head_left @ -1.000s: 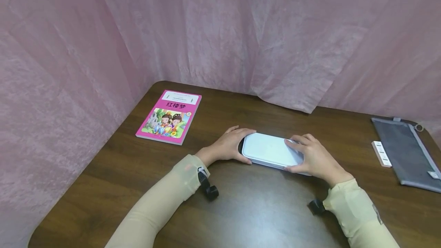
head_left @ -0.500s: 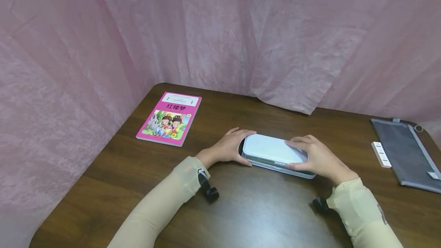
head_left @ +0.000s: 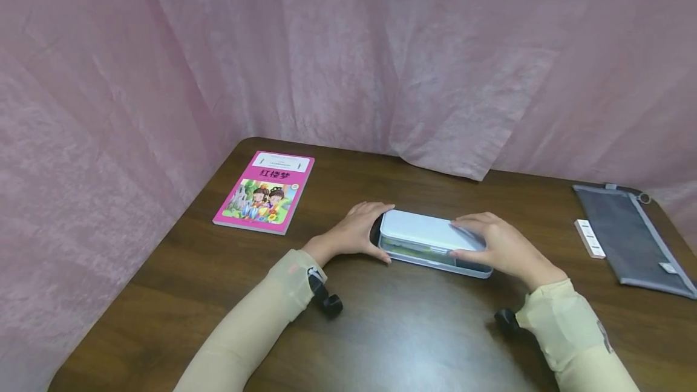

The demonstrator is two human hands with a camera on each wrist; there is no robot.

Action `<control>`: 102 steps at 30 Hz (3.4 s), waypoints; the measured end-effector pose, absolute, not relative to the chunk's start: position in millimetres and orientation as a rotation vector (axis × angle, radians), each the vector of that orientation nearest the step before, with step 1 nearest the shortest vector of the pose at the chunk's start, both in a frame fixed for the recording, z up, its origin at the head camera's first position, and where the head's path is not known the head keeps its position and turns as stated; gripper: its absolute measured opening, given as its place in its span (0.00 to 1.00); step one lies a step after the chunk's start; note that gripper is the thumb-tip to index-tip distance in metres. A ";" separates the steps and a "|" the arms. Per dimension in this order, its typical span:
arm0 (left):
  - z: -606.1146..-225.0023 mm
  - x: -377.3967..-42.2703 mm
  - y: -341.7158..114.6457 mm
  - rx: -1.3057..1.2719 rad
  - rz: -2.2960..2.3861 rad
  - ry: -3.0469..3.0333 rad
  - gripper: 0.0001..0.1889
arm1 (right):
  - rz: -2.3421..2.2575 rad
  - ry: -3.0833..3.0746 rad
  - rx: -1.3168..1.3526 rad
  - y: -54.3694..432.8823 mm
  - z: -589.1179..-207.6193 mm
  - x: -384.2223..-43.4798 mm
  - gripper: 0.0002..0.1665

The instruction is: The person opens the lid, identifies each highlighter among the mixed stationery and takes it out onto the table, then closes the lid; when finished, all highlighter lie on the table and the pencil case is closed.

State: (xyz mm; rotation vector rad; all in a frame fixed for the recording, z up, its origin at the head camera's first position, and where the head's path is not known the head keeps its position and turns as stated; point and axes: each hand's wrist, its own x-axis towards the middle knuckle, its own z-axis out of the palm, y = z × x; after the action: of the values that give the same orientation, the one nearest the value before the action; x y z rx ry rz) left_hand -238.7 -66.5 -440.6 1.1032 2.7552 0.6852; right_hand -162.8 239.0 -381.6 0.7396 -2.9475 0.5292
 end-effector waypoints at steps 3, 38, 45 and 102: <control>-442.1 -237.9 -72.9 1.082 0.682 2.796 0.60 | 0.517 -2.934 0.736 239.2 -378.7 -162.0 0.38; -425.3 -221.8 -71.6 1.100 0.614 2.845 0.42 | 0.306 -2.315 0.361 223.6 -365.6 -149.2 0.25; -423.3 -223.3 -67.1 1.105 0.567 2.853 0.44 | 0.314 -2.297 0.321 223.0 -365.7 -152.0 0.22; -437.0 -227.7 -69.6 1.144 0.645 2.867 0.44 | 0.649 -3.016 0.395 262.4 -376.7 -215.7 0.29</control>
State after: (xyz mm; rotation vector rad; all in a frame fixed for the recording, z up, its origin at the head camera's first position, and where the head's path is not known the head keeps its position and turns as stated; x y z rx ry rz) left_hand -227.7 -69.6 -437.0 1.1435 2.8672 0.6450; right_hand -215.7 262.4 -376.7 0.3948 -3.0165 0.6491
